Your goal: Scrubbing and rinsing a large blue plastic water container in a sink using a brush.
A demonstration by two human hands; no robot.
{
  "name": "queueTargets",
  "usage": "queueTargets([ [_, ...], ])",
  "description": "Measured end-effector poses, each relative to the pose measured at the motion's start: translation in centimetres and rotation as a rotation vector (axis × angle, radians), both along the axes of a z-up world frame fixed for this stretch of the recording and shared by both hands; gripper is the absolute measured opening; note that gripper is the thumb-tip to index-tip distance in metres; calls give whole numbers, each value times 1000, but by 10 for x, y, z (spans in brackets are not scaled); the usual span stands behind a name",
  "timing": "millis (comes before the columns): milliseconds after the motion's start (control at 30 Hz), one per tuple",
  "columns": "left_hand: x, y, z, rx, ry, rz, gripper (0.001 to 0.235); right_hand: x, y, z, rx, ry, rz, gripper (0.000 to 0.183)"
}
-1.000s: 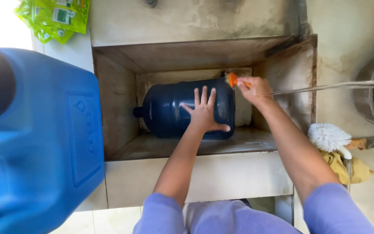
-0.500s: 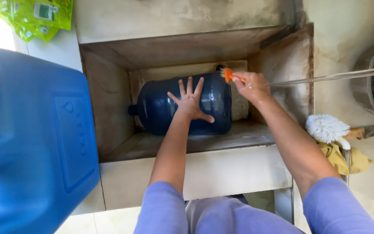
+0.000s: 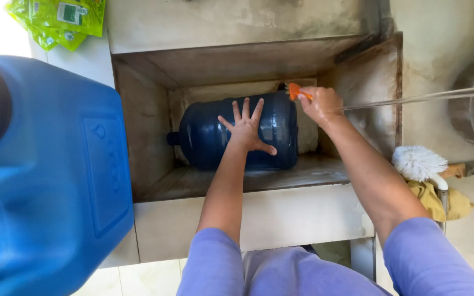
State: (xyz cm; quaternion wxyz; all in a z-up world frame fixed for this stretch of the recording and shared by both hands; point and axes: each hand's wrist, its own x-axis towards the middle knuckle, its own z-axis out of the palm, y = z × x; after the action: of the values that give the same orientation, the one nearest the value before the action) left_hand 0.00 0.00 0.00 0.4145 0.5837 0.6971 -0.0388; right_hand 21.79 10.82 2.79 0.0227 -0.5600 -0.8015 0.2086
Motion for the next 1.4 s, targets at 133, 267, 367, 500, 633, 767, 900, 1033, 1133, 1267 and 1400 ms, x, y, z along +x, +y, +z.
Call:
queueTargets([
  [133,-5,5,2,-1,3,6,172,22,-45,40,39,-7,129,30],
  [267,-4,3,3,12,-1,11,172,49,-92,58,-146,-216,164,34],
  [367,-7,3,2,1,-3,16,172,31,-89,62,-32,-44,61,30],
  [500,-3,1,-1,13,-17,16,172,-2,-47,46,71,62,90,29],
  [633,-1,-3,3,35,-4,15,171,-13,6,20,30,26,78,28],
  [767,-7,4,5,25,-1,18,172,-29,-1,62,-36,-1,169,29],
  [900,-4,2,4,-17,-6,4,174,-37,16,67,-142,-173,252,29],
  [1033,-6,2,3,19,-1,9,174,-45,57,31,-128,-289,279,28],
  [1133,-8,1,0,37,-6,18,174,-36,53,38,-180,-243,284,30],
  [1267,-4,-1,1,48,-14,16,174,-27,29,67,-226,-205,309,32],
  [1400,-10,3,1,57,-1,26,174,-43,53,44,-184,-172,329,31],
])
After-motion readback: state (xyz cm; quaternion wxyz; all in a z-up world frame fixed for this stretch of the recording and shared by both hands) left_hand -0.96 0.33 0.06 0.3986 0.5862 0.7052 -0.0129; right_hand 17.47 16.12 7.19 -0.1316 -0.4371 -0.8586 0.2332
